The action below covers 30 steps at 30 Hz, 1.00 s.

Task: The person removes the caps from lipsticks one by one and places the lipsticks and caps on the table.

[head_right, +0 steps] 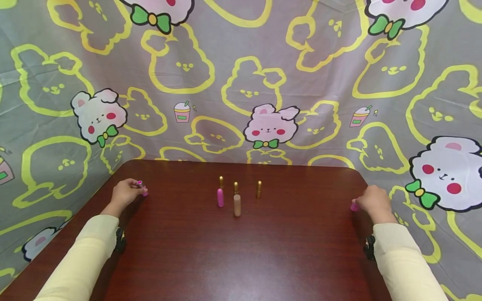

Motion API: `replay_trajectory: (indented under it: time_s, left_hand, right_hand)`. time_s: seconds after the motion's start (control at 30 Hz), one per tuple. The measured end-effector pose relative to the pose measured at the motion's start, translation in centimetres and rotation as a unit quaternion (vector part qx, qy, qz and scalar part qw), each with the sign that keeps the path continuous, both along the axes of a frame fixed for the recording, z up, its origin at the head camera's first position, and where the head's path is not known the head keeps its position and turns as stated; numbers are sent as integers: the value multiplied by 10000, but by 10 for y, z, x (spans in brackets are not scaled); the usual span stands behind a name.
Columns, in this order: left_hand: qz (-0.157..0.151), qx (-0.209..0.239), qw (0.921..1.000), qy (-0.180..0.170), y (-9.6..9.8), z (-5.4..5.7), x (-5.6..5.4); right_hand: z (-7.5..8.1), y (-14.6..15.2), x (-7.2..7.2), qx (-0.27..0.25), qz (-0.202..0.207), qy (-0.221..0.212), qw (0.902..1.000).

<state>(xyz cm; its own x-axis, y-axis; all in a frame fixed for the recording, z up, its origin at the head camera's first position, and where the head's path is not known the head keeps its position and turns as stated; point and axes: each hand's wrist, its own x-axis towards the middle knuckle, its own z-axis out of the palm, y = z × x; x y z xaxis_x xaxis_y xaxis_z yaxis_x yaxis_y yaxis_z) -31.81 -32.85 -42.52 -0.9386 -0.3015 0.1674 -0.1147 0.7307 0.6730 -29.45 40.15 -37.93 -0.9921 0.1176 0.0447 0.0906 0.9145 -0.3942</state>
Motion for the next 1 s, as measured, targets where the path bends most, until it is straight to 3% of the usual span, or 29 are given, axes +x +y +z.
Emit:
replay_trajectory:
  time_s: [0.2,0.33,0.73,1.0]
  left_hand:
    - [68,-25,9999,-90,0,2,1]
    - [120,-29,9999,-89,0,3,1]
    - [183,27,9998,-37,-1,2,2]
    - [148,122,9998,8,2,2,4]
  right_hand:
    - [15,-23,-5,198,-81,374,9991]
    - [19,-46,-11,260,193,504,9982]
    - [9,-128,-28,-633,1074,646,9901]
    - [1,-180,-40,-1212,1454,251,9816]
